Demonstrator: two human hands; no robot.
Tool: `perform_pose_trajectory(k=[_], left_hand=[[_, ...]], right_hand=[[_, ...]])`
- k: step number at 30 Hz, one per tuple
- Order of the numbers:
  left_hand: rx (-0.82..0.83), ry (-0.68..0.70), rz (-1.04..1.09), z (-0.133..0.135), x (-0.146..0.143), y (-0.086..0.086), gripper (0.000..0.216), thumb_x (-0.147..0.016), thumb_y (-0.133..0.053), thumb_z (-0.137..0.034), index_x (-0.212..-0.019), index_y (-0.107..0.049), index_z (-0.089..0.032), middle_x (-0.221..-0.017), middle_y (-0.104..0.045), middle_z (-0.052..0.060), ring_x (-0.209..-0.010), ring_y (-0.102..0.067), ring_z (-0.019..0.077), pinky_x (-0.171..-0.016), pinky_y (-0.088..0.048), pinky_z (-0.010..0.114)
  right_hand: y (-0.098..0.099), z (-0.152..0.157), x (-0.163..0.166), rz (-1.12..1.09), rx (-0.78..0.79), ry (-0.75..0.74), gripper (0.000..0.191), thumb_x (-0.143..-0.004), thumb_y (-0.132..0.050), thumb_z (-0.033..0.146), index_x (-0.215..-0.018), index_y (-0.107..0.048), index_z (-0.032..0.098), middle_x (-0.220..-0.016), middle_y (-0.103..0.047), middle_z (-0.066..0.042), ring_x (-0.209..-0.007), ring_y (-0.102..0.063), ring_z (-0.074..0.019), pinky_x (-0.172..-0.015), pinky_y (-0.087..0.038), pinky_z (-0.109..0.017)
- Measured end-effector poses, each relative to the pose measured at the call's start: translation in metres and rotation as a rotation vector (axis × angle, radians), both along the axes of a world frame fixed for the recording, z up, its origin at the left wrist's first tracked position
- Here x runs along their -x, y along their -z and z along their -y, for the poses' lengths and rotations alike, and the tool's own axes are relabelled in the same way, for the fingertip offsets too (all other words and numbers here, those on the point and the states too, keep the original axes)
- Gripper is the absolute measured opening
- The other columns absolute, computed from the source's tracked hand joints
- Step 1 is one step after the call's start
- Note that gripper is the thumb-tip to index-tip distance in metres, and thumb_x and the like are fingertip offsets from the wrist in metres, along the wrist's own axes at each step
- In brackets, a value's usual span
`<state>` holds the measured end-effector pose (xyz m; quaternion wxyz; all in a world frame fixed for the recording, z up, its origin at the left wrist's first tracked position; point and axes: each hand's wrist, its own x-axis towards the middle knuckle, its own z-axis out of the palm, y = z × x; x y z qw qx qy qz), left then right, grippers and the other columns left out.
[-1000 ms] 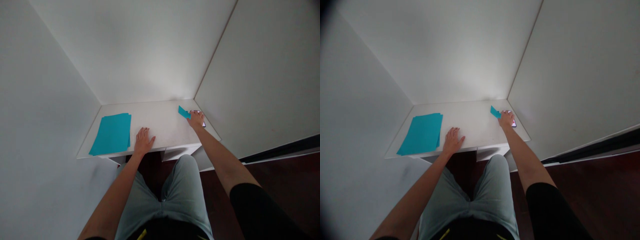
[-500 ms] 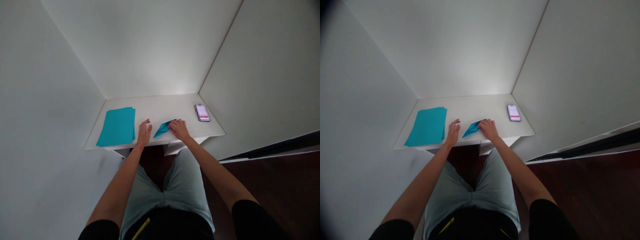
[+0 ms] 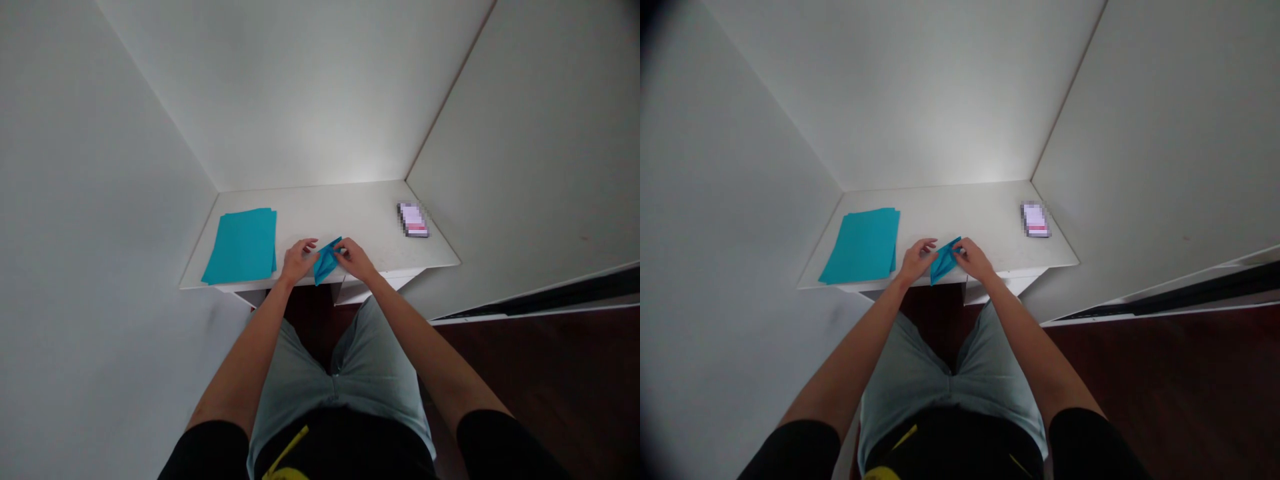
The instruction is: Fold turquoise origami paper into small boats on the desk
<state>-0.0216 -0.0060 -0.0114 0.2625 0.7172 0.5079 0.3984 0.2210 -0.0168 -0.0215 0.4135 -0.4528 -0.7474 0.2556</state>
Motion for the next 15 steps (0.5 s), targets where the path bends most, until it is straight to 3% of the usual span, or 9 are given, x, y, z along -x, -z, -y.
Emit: perform_pose_trajectory(k=[4,8,11,15], left_hand=[[0.020,0.027,0.033,0.000,0.000,0.000,0.023,-0.088,-0.078,-0.021,-0.111,-0.076,-0.026,-0.108,-0.080,0.001,-0.093,-0.073,0.0186,-0.092,-0.058,0.033],[0.030,0.069,0.047,0.000,-0.001,0.002,0.013,-0.089,-0.077,-0.022,-0.102,-0.079,-0.026,-0.101,-0.081,0.001,-0.087,-0.074,0.0182,-0.090,-0.059,0.034],[0.022,0.076,0.101,-0.001,-0.001,0.004,0.023,-0.088,-0.076,-0.018,-0.110,-0.079,-0.026,-0.107,-0.080,0.002,-0.084,-0.074,0.0165,-0.087,-0.060,0.032],[-0.004,0.051,0.111,-0.001,0.000,0.005,0.025,-0.088,-0.076,-0.017,-0.111,-0.079,-0.027,-0.115,-0.078,0.003,-0.089,-0.074,0.0157,-0.088,-0.060,0.031]], right_hand=[[-0.001,-0.002,0.005,0.059,-0.002,0.117,0.020,-0.096,-0.068,0.043,-0.100,-0.068,0.024,-0.104,-0.068,-0.008,-0.093,-0.064,-0.0230,-0.083,-0.054,-0.037],[-0.008,-0.007,0.017,0.160,0.136,0.316,0.035,-0.100,-0.064,0.055,-0.086,-0.069,0.023,-0.090,-0.071,-0.006,-0.086,-0.065,-0.0229,-0.086,-0.051,-0.037],[-0.014,-0.008,0.024,0.168,0.248,0.397,0.038,-0.105,-0.057,0.057,-0.096,-0.074,0.025,-0.093,-0.077,-0.005,-0.088,-0.069,-0.0226,-0.080,-0.049,-0.034],[-0.019,-0.007,0.024,0.171,0.320,0.400,0.033,-0.107,-0.055,0.053,-0.110,-0.076,0.029,-0.098,-0.080,-0.002,-0.090,-0.072,-0.0217,-0.077,-0.048,-0.031]])
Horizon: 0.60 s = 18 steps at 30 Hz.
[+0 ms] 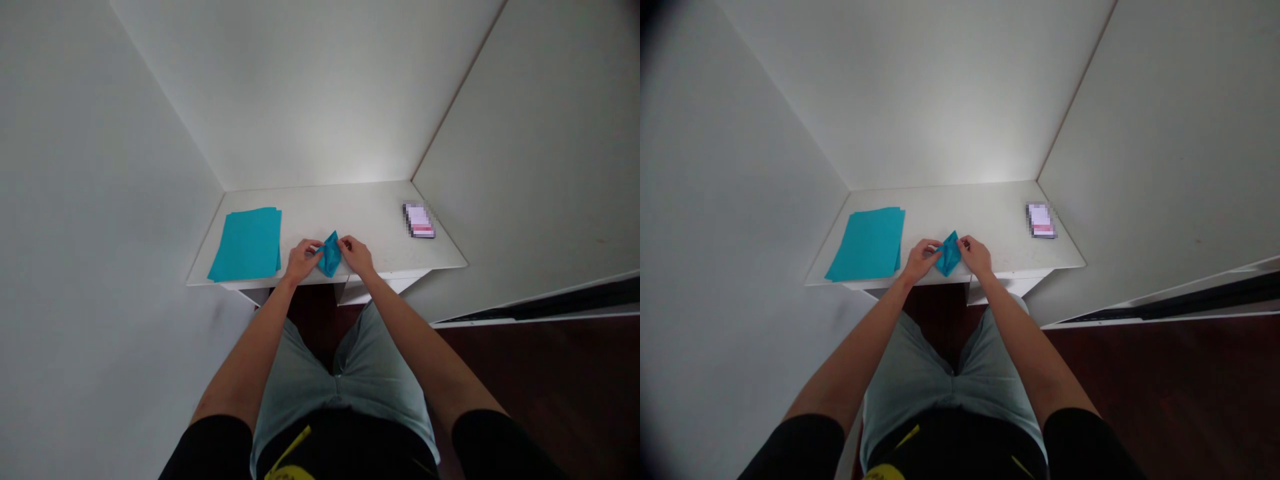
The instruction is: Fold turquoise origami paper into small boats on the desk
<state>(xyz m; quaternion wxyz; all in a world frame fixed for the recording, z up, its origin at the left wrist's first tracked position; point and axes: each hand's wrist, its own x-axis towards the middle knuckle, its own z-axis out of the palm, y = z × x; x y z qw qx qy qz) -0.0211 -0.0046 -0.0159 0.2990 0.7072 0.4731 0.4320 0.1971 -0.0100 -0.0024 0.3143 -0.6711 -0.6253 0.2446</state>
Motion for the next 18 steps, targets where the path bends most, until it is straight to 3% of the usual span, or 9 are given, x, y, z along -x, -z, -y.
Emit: perform_pose_trajectory(k=[6,9,13,18], left_hand=[[-0.029,0.065,-0.050,0.003,-0.001,-0.007,0.012,-0.089,-0.079,-0.021,-0.096,-0.085,-0.028,-0.102,-0.077,0.002,-0.094,-0.074,0.0171,-0.090,-0.060,0.031],[-0.011,0.059,-0.051,0.004,-0.002,-0.009,0.013,-0.087,-0.081,-0.023,-0.098,-0.086,-0.029,-0.106,-0.078,0.003,-0.094,-0.075,0.0174,-0.093,-0.061,0.033],[0.021,0.045,-0.013,0.005,-0.002,-0.008,0.012,-0.085,-0.085,-0.028,-0.097,-0.084,-0.026,-0.112,-0.078,0.005,-0.100,-0.076,0.0189,-0.095,-0.062,0.035],[0.034,0.044,0.059,0.004,-0.003,-0.005,0.019,-0.083,-0.088,-0.033,-0.099,-0.081,-0.024,-0.116,-0.078,0.007,-0.103,-0.076,0.0192,-0.094,-0.063,0.035]], right_hand=[[-0.001,-0.005,0.007,0.046,0.032,0.021,0.039,-0.101,-0.062,0.064,-0.103,-0.080,0.029,-0.093,-0.081,-0.004,-0.089,-0.073,-0.0237,-0.078,-0.050,-0.033],[0.005,-0.010,0.014,0.031,-0.002,0.078,0.045,-0.095,-0.067,0.071,-0.094,-0.079,0.028,-0.087,-0.079,-0.004,-0.083,-0.072,-0.0242,-0.076,-0.049,-0.034],[0.017,-0.014,0.014,-0.037,-0.122,0.085,0.052,-0.098,-0.057,0.077,-0.090,-0.077,0.030,-0.077,-0.075,-0.001,-0.074,-0.069,-0.0215,-0.074,-0.048,-0.033],[0.023,-0.022,0.014,-0.044,-0.111,0.100,0.045,-0.094,-0.065,0.073,-0.090,-0.077,0.030,-0.079,-0.076,-0.002,-0.077,-0.069,-0.0226,-0.077,-0.049,-0.034]])
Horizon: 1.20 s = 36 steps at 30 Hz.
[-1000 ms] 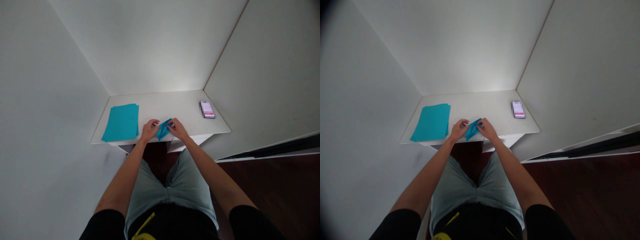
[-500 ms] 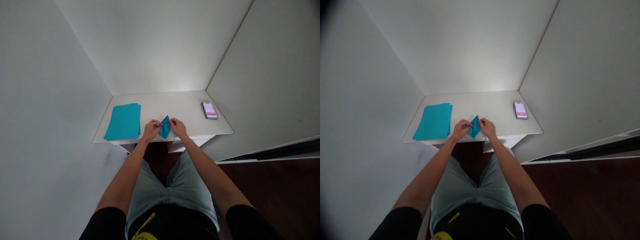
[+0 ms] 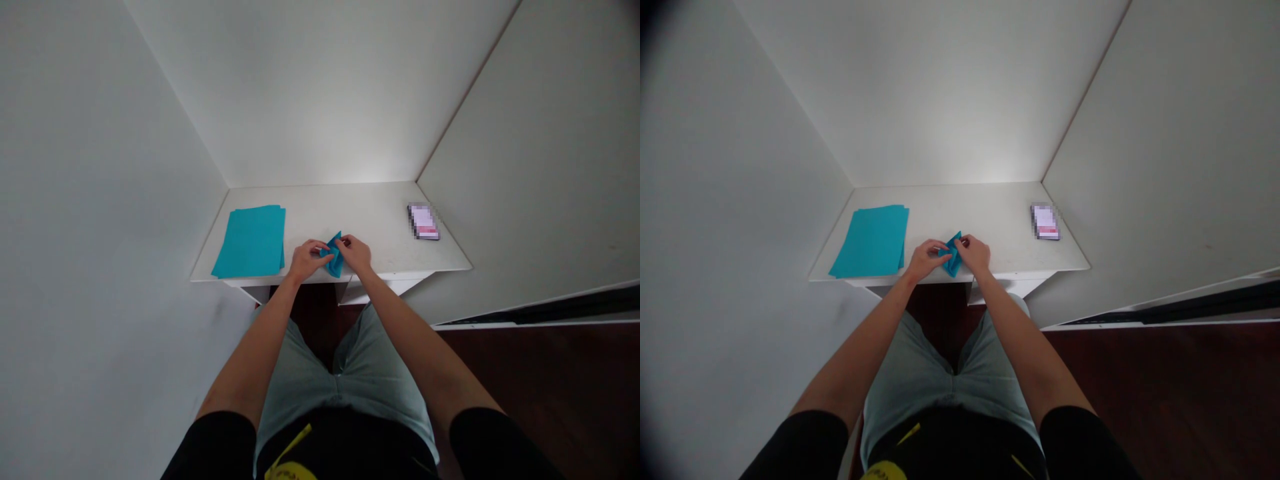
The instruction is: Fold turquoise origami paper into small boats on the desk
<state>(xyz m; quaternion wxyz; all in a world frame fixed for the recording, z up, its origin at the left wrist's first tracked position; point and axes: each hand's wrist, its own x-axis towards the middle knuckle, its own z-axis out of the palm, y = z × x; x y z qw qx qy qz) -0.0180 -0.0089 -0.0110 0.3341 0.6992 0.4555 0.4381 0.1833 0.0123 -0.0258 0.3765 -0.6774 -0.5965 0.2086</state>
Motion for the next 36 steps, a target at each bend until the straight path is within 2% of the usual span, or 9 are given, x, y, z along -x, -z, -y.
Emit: perform_pose_trajectory(k=[6,10,15,21,23,26,30,33,36], left_hand=[[-0.011,-0.005,-0.011,0.000,-0.001,-0.001,0.023,-0.082,-0.091,-0.035,-0.099,-0.080,-0.023,-0.117,-0.077,0.008,-0.103,-0.075,0.0195,-0.094,-0.063,0.035],[-0.027,-0.044,-0.038,0.000,-0.001,-0.002,0.029,-0.080,-0.093,-0.038,-0.101,-0.079,-0.023,-0.115,-0.075,0.007,-0.101,-0.074,0.0191,-0.094,-0.062,0.035],[-0.022,-0.079,-0.025,0.000,0.000,0.000,0.050,-0.075,-0.097,-0.045,-0.116,-0.075,-0.025,-0.126,-0.070,0.008,-0.108,-0.073,0.0212,-0.098,-0.061,0.036],[-0.047,-0.057,-0.095,0.001,0.000,-0.002,0.058,-0.076,-0.096,-0.045,-0.126,-0.071,-0.027,-0.133,-0.064,0.009,-0.119,-0.069,0.0236,-0.102,-0.059,0.038],[-0.052,-0.047,-0.177,0.001,0.001,-0.010,0.060,-0.076,-0.096,-0.043,-0.127,-0.070,-0.026,-0.138,-0.060,0.010,-0.117,-0.070,0.0240,-0.101,-0.059,0.038],[-0.122,-0.002,-0.429,0.004,0.002,-0.032,0.054,-0.076,-0.095,-0.040,-0.122,-0.071,-0.026,-0.143,-0.057,0.011,-0.115,-0.070,0.0268,-0.104,-0.055,0.044],[-0.259,0.050,-0.753,0.012,-0.001,-0.058,0.045,-0.074,-0.096,-0.037,-0.111,-0.074,-0.023,-0.137,-0.063,0.014,-0.119,-0.066,0.0350,-0.112,-0.043,0.052],[-0.274,0.050,-0.864,0.017,-0.008,-0.062,0.037,-0.075,-0.095,-0.041,-0.100,-0.076,-0.021,-0.127,-0.067,0.016,-0.115,-0.065,0.0369,-0.113,-0.037,0.054],[-0.239,0.043,-0.872,0.020,-0.014,-0.056,0.038,-0.074,-0.094,-0.049,-0.091,-0.077,-0.020,-0.116,-0.070,0.017,-0.115,-0.065,0.0396,-0.114,-0.034,0.056]], right_hand=[[-0.003,-0.010,0.007,-0.050,0.023,-0.001,0.039,-0.095,-0.065,0.066,-0.095,-0.075,0.029,-0.084,-0.076,-0.002,-0.080,-0.068,-0.0231,-0.083,-0.051,-0.036],[-0.004,-0.007,0.004,-0.217,0.003,-0.136,0.034,-0.095,-0.062,0.061,-0.093,-0.069,0.028,-0.087,-0.074,0.001,-0.079,-0.065,-0.0204,-0.082,-0.053,-0.035],[-0.007,-0.005,-0.004,-0.517,-0.060,-0.249,0.041,-0.090,-0.061,0.068,-0.084,-0.059,0.027,-0.082,-0.070,0.000,-0.087,-0.067,-0.0225,-0.088,-0.056,-0.037],[-0.012,0.002,-0.011,-0.554,-0.120,-0.228,0.046,-0.089,-0.060,0.073,-0.087,-0.057,0.028,-0.085,-0.070,-0.002,-0.089,-0.066,-0.0234,-0.091,-0.056,-0.040],[-0.012,0.003,-0.012,-0.562,-0.140,-0.189,0.046,-0.091,-0.058,0.073,-0.087,-0.056,0.028,-0.084,-0.070,-0.002,-0.088,-0.066,-0.0233,-0.092,-0.056,-0.041],[-0.009,0.003,-0.013,-0.580,-0.165,-0.118,0.044,-0.093,-0.055,0.071,-0.088,-0.055,0.027,-0.083,-0.069,-0.003,-0.088,-0.066,-0.0229,-0.091,-0.057,-0.041],[-0.004,0.000,-0.012,-0.598,-0.177,-0.068,0.042,-0.094,-0.051,0.069,-0.090,-0.052,0.028,-0.087,-0.069,-0.004,-0.089,-0.065,-0.0228,-0.093,-0.057,-0.041],[-0.001,-0.002,-0.012,-0.602,-0.182,-0.028,0.042,-0.096,-0.049,0.070,-0.090,-0.049,0.028,-0.088,-0.067,-0.003,-0.089,-0.065,-0.0221,-0.093,-0.058,-0.040],[0.002,-0.004,-0.011,-0.622,-0.198,0.014,0.046,-0.095,-0.046,0.075,-0.092,-0.046,0.029,-0.087,-0.066,-0.001,-0.087,-0.066,-0.0212,-0.091,-0.058,-0.039]])
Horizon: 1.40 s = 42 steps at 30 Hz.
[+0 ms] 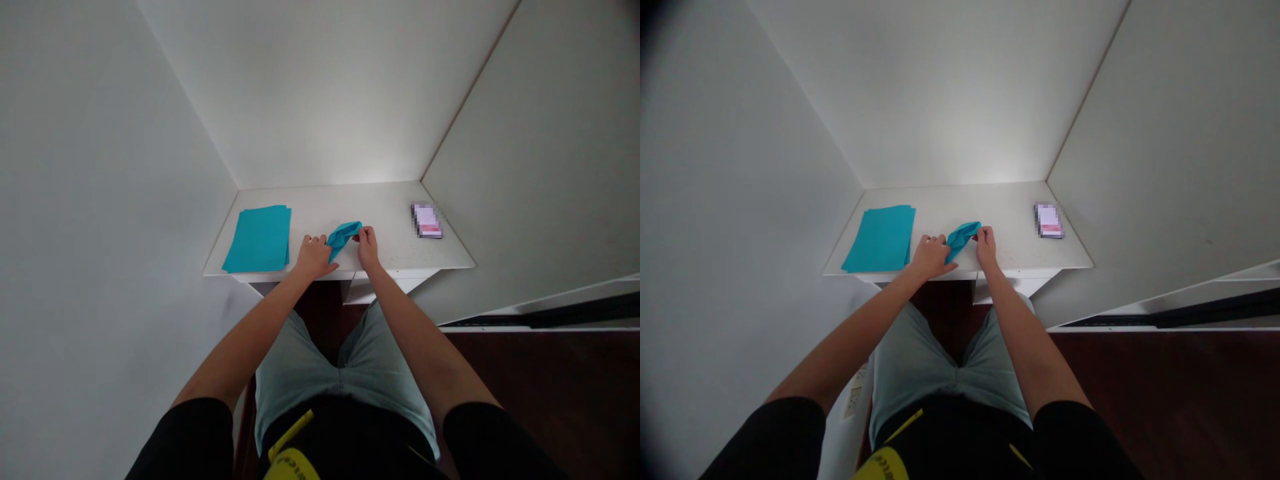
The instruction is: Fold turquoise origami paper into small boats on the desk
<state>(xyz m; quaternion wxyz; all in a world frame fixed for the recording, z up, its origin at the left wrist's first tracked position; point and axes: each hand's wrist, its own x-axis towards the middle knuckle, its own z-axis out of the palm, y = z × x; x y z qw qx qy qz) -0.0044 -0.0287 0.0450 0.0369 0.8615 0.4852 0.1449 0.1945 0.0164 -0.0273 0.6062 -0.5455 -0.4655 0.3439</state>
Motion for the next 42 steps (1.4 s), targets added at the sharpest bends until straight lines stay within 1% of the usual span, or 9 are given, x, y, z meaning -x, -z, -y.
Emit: perform_pose_trajectory(k=[4,9,14,20,28,31,35,38,42], left_hand=[[0.053,-0.044,0.077,-0.001,-0.004,0.004,0.031,-0.081,-0.090,-0.045,-0.087,-0.077,-0.018,-0.107,-0.071,0.017,-0.112,-0.068,0.0415,-0.112,-0.034,0.058],[0.025,-0.106,-0.049,-0.004,0.000,-0.005,0.008,-0.093,-0.076,-0.021,-0.100,-0.078,-0.017,-0.106,-0.076,0.018,-0.104,-0.072,0.0360,-0.101,-0.041,0.050],[-0.053,-0.150,-0.104,-0.003,0.006,-0.011,0.022,-0.100,-0.057,-0.013,-0.109,-0.077,-0.017,-0.106,-0.077,0.019,-0.100,-0.072,0.0339,-0.096,-0.043,0.050],[-0.053,-0.149,-0.220,-0.002,0.002,-0.015,0.020,-0.098,-0.063,-0.016,-0.108,-0.080,-0.014,-0.113,-0.073,0.023,-0.106,-0.070,0.0394,-0.095,-0.044,0.053],[0.022,-0.207,-0.373,-0.010,-0.002,-0.026,0.036,-0.105,-0.043,-0.006,-0.117,-0.076,-0.012,-0.116,-0.075,0.020,-0.109,-0.072,0.0320,-0.096,-0.046,0.046],[0.006,-0.204,-0.383,-0.010,-0.001,-0.031,0.032,-0.105,-0.046,-0.009,-0.120,-0.075,-0.015,-0.120,-0.074,0.019,-0.113,-0.069,0.0318,-0.098,-0.045,0.047],[-0.023,-0.161,-0.330,-0.008,-0.005,-0.033,0.023,-0.105,-0.060,-0.026,-0.122,-0.074,-0.021,-0.132,-0.068,0.017,-0.120,-0.064,0.0325,-0.099,-0.043,0.046],[-0.029,-0.154,-0.320,-0.007,-0.011,-0.032,0.026,-0.104,-0.064,-0.037,-0.122,-0.073,-0.020,-0.136,-0.065,0.018,-0.122,-0.062,0.0329,-0.100,-0.042,0.045],[-0.044,-0.129,-0.317,-0.007,-0.016,-0.026,0.030,-0.103,-0.065,-0.041,-0.120,-0.072,-0.016,-0.136,-0.063,0.019,-0.122,-0.060,0.0340,-0.102,-0.043,0.047]], right_hand=[[0.002,-0.001,0.001,-0.013,0.015,0.034,0.054,-0.094,-0.037,0.083,-0.097,-0.043,0.029,-0.087,-0.065,-0.001,-0.085,-0.068,-0.0209,-0.086,-0.058,-0.038],[0.002,0.000,0.003,-0.074,0.017,0.047,0.055,-0.092,-0.039,0.083,-0.098,-0.041,0.029,-0.084,-0.067,-0.001,-0.081,-0.070,-0.0215,-0.083,-0.059,-0.038],[0.002,0.001,0.004,-0.108,0.003,0.025,0.051,-0.094,-0.042,0.080,-0.099,-0.042,0.029,-0.084,-0.071,-0.001,-0.080,-0.071,-0.0210,-0.083,-0.059,-0.038],[0.001,0.002,0.003,-0.078,0.021,-0.026,0.048,-0.097,-0.037,0.078,-0.094,-0.041,0.030,-0.084,-0.075,-0.003,-0.076,-0.069,-0.0199,-0.079,-0.058,-0.037],[-0.004,0.004,0.003,-0.131,-0.058,-0.038,0.050,-0.097,-0.046,0.078,-0.086,-0.046,0.029,-0.072,-0.071,0.000,-0.064,-0.059,-0.0180,-0.068,-0.053,-0.033],[-0.004,0.004,0.003,-0.161,-0.068,-0.040,0.048,-0.098,-0.049,0.076,-0.085,-0.047,0.029,-0.069,-0.070,0.000,-0.063,-0.058,-0.0179,-0.066,-0.052,-0.033],[-0.006,0.006,0.003,-0.166,-0.068,-0.054,0.048,-0.101,-0.047,0.072,-0.081,-0.048,0.029,-0.067,-0.068,0.000,-0.061,-0.056,-0.0179,-0.064,-0.051,-0.033],[-0.007,0.007,0.002,-0.175,-0.072,-0.064,0.049,-0.102,-0.047,0.071,-0.077,-0.049,0.028,-0.064,-0.067,0.000,-0.059,-0.054,-0.0177,-0.062,-0.049,-0.033],[-0.008,0.007,0.002,-0.218,-0.087,-0.070,0.050,-0.100,-0.049,0.071,-0.075,-0.050,0.028,-0.062,-0.066,0.000,-0.056,-0.052,-0.0167,-0.059,-0.047,-0.032]])
